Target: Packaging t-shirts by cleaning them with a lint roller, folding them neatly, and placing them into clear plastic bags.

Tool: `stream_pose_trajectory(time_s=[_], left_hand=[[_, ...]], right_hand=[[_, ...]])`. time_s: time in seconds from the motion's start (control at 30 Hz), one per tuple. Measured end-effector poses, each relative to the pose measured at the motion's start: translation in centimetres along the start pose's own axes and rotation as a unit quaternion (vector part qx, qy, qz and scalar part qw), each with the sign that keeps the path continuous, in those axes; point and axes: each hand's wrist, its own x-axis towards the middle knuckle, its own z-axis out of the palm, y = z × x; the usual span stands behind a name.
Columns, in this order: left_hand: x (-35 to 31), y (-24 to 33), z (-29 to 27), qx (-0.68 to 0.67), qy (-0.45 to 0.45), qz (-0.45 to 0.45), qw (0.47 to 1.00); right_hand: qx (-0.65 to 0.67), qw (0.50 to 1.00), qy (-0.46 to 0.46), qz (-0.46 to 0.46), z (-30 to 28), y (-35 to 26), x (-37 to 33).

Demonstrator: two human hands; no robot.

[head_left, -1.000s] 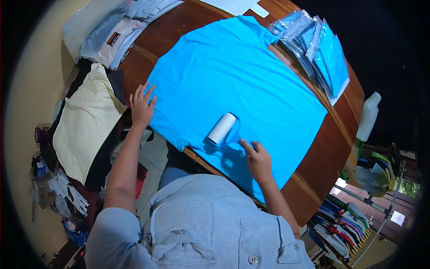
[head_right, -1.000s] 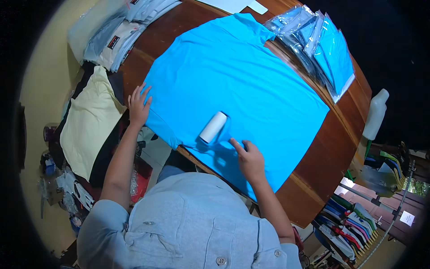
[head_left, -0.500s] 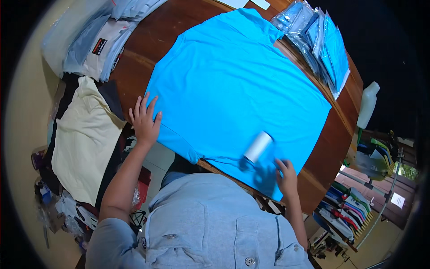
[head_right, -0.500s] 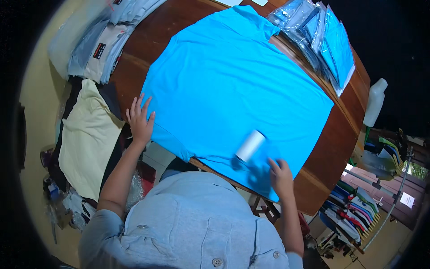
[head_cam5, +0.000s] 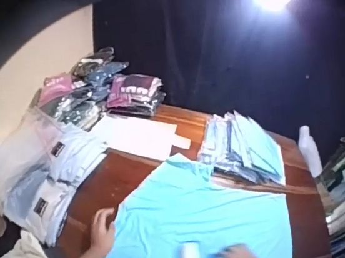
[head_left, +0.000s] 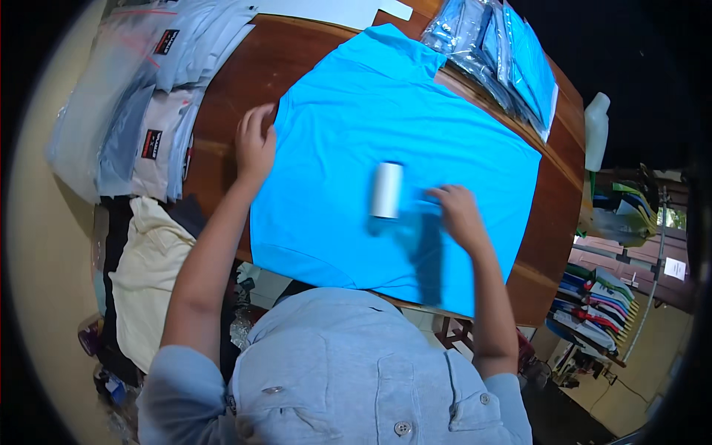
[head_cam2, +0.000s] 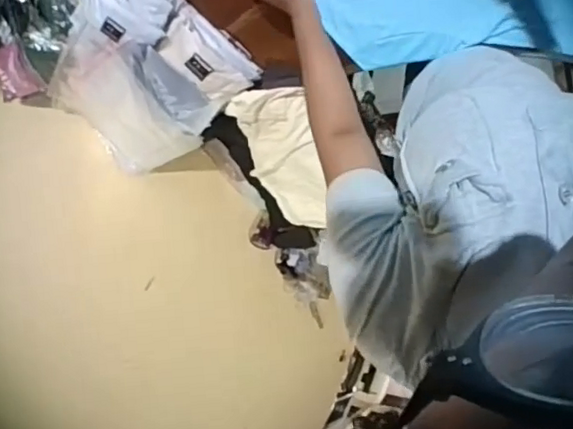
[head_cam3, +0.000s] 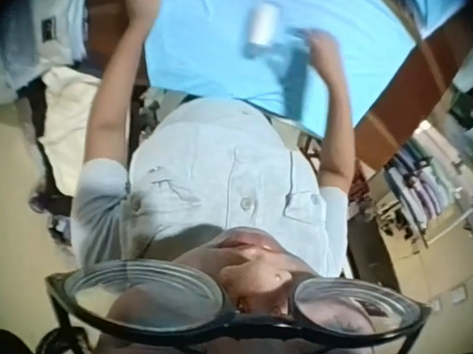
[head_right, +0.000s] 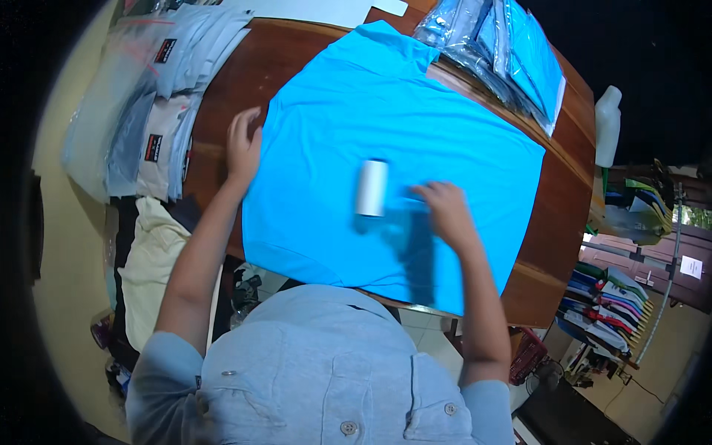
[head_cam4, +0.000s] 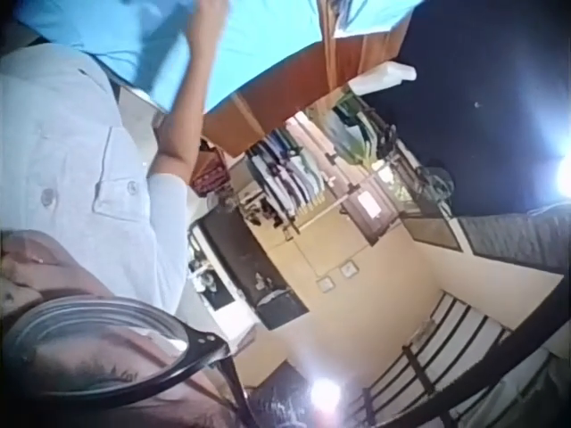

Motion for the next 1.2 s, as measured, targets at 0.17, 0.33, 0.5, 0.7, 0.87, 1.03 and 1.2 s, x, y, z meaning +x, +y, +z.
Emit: stream_pose_trajectory(time_s=[0.17,0.33,0.5,0.7,0.87,1.03,1.2], left_hand=[[11.5,-2.4,5.0,0.083,-0.136,0.132,0.978],[14.3,-2.8,8.1,0.156,-0.205,0.153,0.954],[14.3,-3.2,8.2,0.148,-0.227,0.12,0.955],[14.8,-3.0,8.0,0.129,-0.23,0.11,0.958],[14.7,-3.3,8.3,0.129,-0.227,0.104,0.96],[14.5,-3.5,8.4,0.134,-0.219,0.107,0.961],[14.5,-3.4,8.5,0.142,-0.212,0.11,0.961]], right_hand=[[-0.153,0.937,0.025,0.313,-5.5,10.8,-16.3],[-0.227,0.926,0.052,0.297,-5.8,11.7,-16.2],[-0.105,0.977,0.128,0.137,-0.1,5.5,3.5],[-0.044,0.981,0.18,0.061,4.5,-3.5,20.9],[-0.077,0.959,0.257,0.093,1.1,7.9,13.9],[-0.268,0.86,0.125,0.417,-4.6,18.4,-3.0],[-0.074,0.833,0.121,0.535,-3.3,16.2,-11.4]])
